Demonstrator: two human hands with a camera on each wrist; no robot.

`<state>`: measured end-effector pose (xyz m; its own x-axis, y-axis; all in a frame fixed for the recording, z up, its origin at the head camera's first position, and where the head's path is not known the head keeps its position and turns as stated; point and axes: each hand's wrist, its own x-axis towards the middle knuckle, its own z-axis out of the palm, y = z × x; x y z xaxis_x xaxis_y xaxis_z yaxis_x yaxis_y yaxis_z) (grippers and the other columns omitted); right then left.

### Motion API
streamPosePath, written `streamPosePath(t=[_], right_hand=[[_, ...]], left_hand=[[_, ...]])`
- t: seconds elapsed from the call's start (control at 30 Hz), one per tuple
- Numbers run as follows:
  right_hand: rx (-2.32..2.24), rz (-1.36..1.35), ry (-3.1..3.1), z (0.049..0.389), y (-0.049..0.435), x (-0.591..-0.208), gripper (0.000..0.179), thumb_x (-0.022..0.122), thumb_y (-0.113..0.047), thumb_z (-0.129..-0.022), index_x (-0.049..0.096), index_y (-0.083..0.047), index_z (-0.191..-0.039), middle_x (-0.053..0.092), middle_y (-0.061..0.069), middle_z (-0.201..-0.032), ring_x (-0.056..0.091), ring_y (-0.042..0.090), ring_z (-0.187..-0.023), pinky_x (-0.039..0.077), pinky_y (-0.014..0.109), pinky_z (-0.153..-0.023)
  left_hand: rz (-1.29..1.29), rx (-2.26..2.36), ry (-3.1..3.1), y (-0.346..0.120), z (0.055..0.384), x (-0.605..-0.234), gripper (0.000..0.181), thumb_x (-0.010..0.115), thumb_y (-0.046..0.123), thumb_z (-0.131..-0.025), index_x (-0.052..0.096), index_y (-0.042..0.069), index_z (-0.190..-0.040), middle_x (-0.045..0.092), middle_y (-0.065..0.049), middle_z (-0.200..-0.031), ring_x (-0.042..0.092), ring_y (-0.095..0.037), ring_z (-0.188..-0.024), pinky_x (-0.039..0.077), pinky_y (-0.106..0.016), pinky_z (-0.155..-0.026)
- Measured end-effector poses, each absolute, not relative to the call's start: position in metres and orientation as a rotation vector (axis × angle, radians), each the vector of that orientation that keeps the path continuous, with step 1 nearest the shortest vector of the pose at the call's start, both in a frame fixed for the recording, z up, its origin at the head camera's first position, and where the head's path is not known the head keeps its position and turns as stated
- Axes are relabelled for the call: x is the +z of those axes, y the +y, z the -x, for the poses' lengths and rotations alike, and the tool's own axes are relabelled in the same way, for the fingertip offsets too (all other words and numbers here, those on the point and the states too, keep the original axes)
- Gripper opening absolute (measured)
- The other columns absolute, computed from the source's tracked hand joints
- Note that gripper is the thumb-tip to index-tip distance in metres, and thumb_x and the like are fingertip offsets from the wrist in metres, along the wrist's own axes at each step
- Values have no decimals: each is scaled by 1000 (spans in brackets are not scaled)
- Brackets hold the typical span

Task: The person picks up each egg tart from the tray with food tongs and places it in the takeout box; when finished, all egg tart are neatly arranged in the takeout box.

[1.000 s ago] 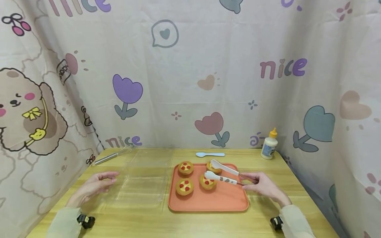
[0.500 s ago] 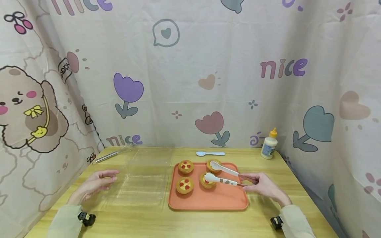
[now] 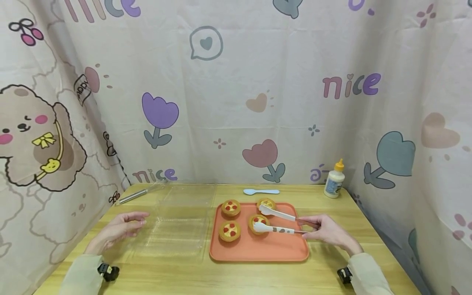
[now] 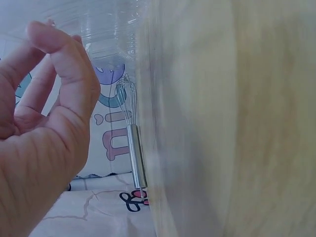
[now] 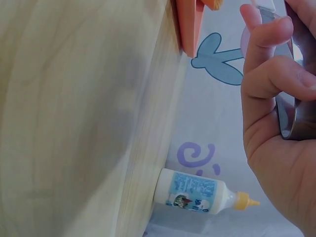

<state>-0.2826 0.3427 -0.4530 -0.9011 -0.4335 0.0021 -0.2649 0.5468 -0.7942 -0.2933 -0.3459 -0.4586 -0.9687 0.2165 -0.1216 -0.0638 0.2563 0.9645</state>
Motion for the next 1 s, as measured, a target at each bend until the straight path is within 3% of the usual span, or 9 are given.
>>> streamPosePath(t=[0.2,0.63,0.73,0.9,1.0], right_hand=[[-1256,644,2584,284,339,-454,57,77,-21,-84,58,-1,-134,60,22,-133,43,3,-67,37,21,-51],[-1206,784,2563,287,333,-451,58,77,-19,-84,57,3,-133,64,24,-126,43,0,-63,37,19,-48],[-1201,791,2551,287,333,-451,57,77,-18,-84,57,4,-133,63,25,-127,49,0,-67,40,18,-51],[-1219,774,2533,287,334,-451,55,75,-18,-86,56,4,-134,61,26,-128,65,10,-96,51,16,-68],[-1217,751,2543,286,334,-452,54,74,-19,-87,57,3,-134,62,25,-128,65,13,-93,51,18,-66]], left_hand=[[-163,1780,2293,-346,293,-456,51,64,12,-94,47,-4,-140,62,-7,-115,61,-12,-85,60,-28,-71],[-149,1795,2281,-348,292,-458,50,66,13,-94,49,-2,-139,63,-4,-116,61,-12,-86,60,-27,-70],[-135,1799,2280,-347,292,-458,51,66,12,-94,49,-3,-139,63,-5,-117,61,-12,-86,60,-28,-70],[-123,1785,2301,-345,293,-458,53,66,14,-93,47,-3,-140,63,-7,-118,62,-14,-89,60,-30,-73],[-121,1772,2317,-345,293,-459,56,68,16,-93,47,-4,-140,62,-8,-118,61,-14,-89,60,-30,-73]])
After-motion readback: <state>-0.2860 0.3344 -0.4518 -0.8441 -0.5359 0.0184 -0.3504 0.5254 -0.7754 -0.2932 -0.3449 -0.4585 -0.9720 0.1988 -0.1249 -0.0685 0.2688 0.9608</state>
